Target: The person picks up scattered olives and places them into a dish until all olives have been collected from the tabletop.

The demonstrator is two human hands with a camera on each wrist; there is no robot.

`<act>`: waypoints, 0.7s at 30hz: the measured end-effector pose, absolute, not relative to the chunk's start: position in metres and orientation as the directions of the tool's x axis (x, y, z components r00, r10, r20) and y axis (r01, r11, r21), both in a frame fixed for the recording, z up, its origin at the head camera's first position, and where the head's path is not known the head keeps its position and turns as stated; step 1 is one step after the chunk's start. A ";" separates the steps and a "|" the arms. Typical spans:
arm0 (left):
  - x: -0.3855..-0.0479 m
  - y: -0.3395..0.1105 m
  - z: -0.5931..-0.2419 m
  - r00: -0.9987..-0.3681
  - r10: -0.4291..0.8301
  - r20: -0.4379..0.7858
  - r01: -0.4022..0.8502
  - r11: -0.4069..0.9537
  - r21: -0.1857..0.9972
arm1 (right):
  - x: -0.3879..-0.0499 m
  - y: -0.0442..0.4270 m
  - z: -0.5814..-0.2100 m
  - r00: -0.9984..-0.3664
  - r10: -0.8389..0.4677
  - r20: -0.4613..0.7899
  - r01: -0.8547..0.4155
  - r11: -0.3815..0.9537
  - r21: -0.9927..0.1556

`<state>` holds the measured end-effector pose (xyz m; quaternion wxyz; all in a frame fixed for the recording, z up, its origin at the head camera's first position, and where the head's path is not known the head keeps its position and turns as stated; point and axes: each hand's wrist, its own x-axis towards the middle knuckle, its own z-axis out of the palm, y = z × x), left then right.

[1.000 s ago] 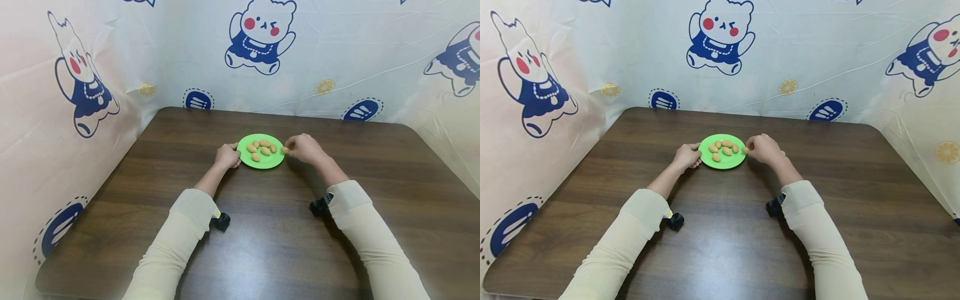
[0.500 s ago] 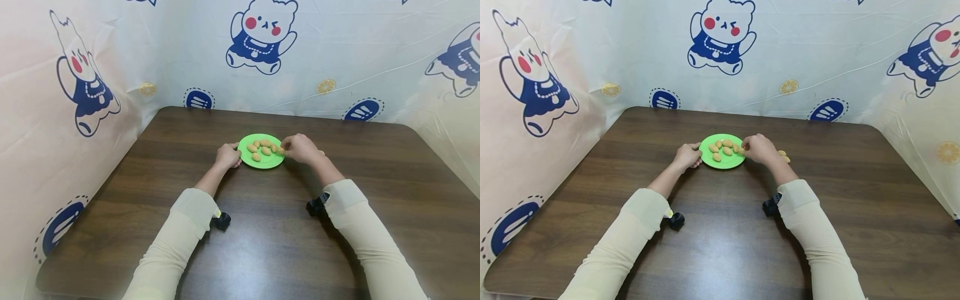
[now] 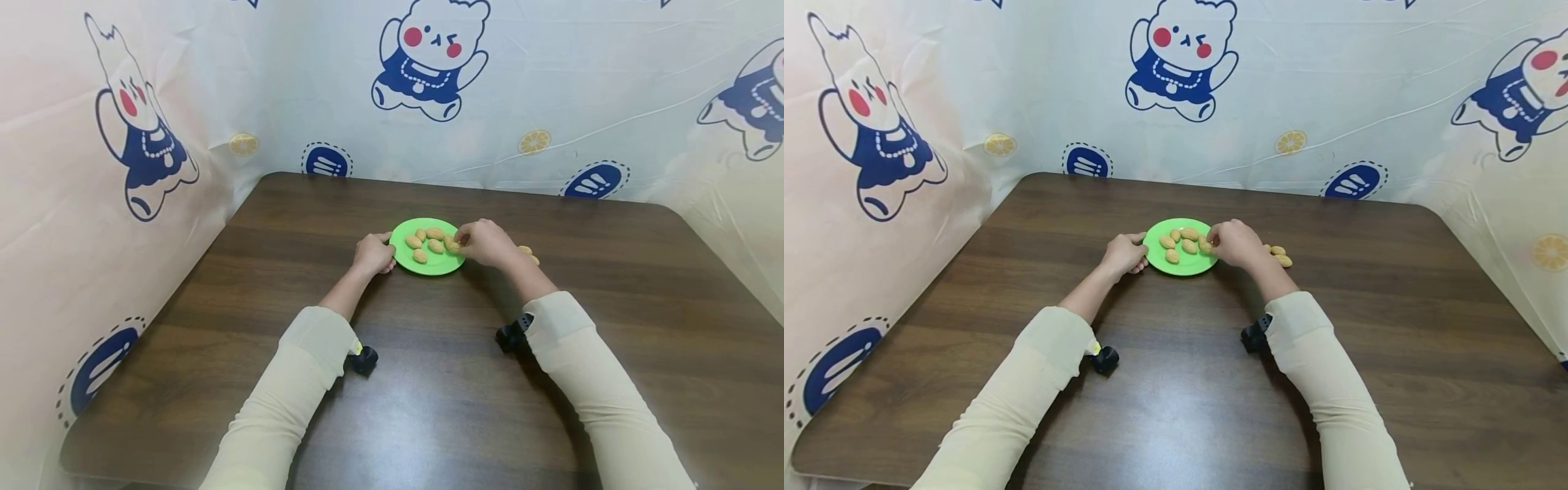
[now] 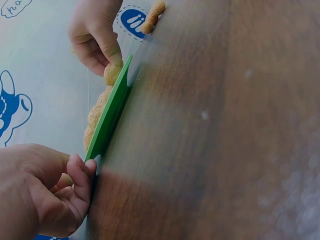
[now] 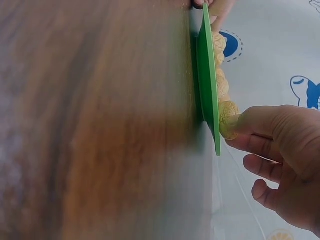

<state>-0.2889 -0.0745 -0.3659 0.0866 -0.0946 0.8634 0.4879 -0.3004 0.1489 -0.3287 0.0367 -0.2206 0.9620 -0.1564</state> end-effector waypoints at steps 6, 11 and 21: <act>-0.288 -0.075 -0.365 -0.969 -0.074 -0.234 -0.239 0.507 0.828 | -0.301 0.147 -0.329 -0.894 -0.449 -0.008 -0.426 0.853 -0.302; -0.288 -0.075 -0.365 -0.970 -0.068 -0.234 -0.236 0.509 0.828 | -0.302 0.146 -0.329 -0.893 -0.450 -0.016 -0.425 0.855 -0.297; -0.288 -0.075 -0.365 -0.969 -0.077 -0.234 -0.240 0.506 0.828 | -0.303 0.145 -0.329 -0.894 -0.447 -0.041 -0.416 0.859 -0.298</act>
